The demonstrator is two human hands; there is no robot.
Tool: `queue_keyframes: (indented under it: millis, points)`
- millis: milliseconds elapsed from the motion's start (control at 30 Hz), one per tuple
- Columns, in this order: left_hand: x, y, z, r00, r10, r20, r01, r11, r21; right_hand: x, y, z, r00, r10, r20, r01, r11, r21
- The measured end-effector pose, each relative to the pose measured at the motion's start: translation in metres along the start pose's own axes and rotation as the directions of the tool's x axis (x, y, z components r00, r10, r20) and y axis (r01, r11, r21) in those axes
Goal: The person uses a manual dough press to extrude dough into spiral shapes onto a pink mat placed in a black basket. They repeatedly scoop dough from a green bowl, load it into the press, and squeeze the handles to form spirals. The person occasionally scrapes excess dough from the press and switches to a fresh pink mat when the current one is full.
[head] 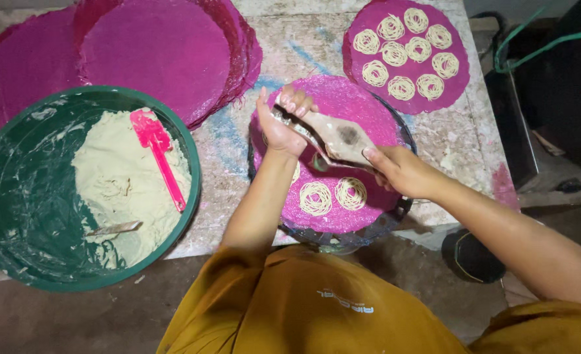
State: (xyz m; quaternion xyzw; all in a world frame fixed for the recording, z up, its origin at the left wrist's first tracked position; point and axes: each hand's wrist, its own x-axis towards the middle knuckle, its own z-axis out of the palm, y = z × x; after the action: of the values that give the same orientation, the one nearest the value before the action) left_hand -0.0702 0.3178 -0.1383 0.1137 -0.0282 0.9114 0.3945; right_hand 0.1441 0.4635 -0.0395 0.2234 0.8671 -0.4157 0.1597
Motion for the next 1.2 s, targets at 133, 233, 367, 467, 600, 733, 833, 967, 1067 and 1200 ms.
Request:
queue_keyframes:
  millis: [133,233,367,467,600,733,833,967,1067,1200]
  points:
    - [0.004,-0.018,-0.001,0.991,0.047,-0.122,-0.049,0.999,-0.020,-0.004,-0.001,-0.020,0.994,0.111,-0.019,-0.113,0.986,-0.123]
    - [0.018,-0.015,0.004,0.995,0.028,-0.093,-0.030,0.999,-0.015,0.000,-0.006,-0.021,0.990,-0.026,-0.136,0.004,0.988,-0.155]
    - [0.017,0.000,0.005,0.995,0.048,-0.082,-0.042,0.996,0.074,0.001,-0.011,-0.004,0.997,-0.022,-0.078,0.019,0.999,-0.031]
    - [0.008,-0.008,0.003,0.976,0.081,-0.202,-0.069,0.995,0.065,-0.003,-0.007,-0.006,0.998,0.050,-0.024,-0.050,0.999,-0.019]
    - [0.016,-0.030,0.012,0.964,0.089,-0.251,-0.095,0.995,-0.013,0.002,0.002,-0.029,0.994,0.054,-0.097,-0.073,0.978,-0.197]
    - [0.031,-0.020,0.029,0.975,0.000,-0.224,-0.008,0.999,-0.035,0.013,0.014,-0.029,0.983,-0.080,-0.164,0.053,0.985,-0.164]
    - [0.022,-0.004,0.027,0.867,-0.158,-0.473,0.284,0.936,0.207,0.015,0.025,-0.022,0.992,-0.078,-0.097,0.086,0.993,0.084]
    - [-0.004,-0.006,-0.002,0.730,-0.369,-0.575,0.660,0.166,0.732,0.016,0.039,-0.018,0.989,-0.094,-0.117,0.109,0.985,0.131]
    - [-0.012,-0.015,-0.022,0.607,-0.359,-0.708,0.794,0.268,0.545,0.022,0.048,-0.013,0.981,-0.099,-0.168,0.128,0.976,0.175]
    - [-0.024,-0.011,-0.020,0.734,-0.297,-0.610,0.643,0.015,0.766,0.033,0.062,-0.010,0.955,-0.104,-0.278,0.171,0.959,0.227]
